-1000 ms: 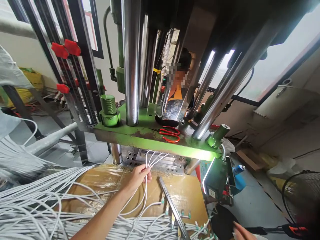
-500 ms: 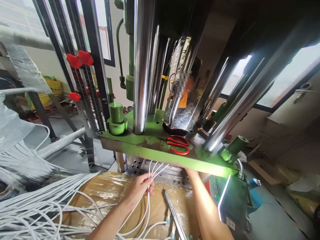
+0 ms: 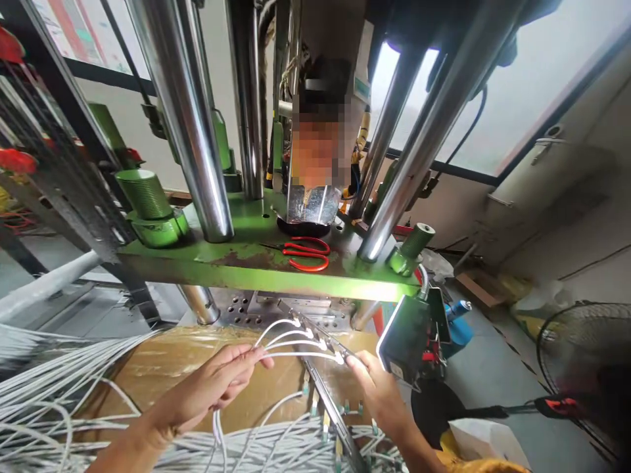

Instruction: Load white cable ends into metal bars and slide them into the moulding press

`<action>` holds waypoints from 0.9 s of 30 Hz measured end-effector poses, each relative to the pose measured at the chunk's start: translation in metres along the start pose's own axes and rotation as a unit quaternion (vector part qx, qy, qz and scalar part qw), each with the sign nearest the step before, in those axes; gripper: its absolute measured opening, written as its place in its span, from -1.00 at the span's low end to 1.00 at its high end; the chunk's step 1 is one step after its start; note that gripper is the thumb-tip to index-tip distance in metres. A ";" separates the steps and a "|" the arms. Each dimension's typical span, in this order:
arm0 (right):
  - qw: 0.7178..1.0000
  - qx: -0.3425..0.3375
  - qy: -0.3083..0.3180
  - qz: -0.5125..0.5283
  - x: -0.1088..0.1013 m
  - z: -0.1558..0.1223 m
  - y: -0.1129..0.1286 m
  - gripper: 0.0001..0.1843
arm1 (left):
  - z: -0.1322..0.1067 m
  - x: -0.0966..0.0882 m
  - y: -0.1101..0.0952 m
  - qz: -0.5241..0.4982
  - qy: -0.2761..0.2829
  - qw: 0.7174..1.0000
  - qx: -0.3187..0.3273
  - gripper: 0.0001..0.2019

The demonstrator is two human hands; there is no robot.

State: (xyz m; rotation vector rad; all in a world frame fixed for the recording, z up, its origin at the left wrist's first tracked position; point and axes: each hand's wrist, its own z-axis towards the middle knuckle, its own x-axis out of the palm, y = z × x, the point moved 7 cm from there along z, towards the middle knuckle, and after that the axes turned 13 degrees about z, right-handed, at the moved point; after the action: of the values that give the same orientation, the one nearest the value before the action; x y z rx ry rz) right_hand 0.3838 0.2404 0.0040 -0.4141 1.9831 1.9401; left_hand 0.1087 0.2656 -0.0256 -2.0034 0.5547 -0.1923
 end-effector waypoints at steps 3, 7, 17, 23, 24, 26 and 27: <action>1.000 0.022 0.005 0.012 -0.004 -0.017 -0.008 -0.60 | -0.009 0.017 -0.001 0.034 0.031 0.999 -0.010 -0.41; 0.998 0.037 0.008 0.041 -0.003 -0.027 -0.025 -0.56 | -0.016 0.030 0.000 0.051 0.047 0.998 -0.010 -0.44; 0.990 0.057 0.037 0.120 0.008 -0.038 -0.036 -0.54 | -0.027 0.033 0.004 0.065 0.076 0.995 -0.008 -0.50; 0.993 0.058 0.028 0.100 0.007 -0.039 -0.035 -0.53 | -0.025 0.034 0.010 0.061 0.078 0.995 -0.005 -0.46; 0.994 0.057 0.026 0.094 0.007 -0.038 -0.035 -0.53 | -0.025 0.033 0.011 0.061 0.079 0.995 -0.007 -0.46; 0.994 0.060 0.027 0.085 0.008 -0.036 -0.033 -0.53 | -0.025 0.031 0.010 0.062 0.076 0.995 -0.011 -0.44; 0.994 0.062 0.028 0.080 0.008 -0.035 -0.031 -0.53 | -0.025 0.030 0.009 0.062 0.074 0.995 -0.013 -0.43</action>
State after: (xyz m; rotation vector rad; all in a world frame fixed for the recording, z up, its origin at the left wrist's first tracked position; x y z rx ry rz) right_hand 0.3886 0.2049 -0.0271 -0.2890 2.2200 1.9029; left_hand 0.1228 0.2281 -0.0244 -1.9822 0.7762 -0.2605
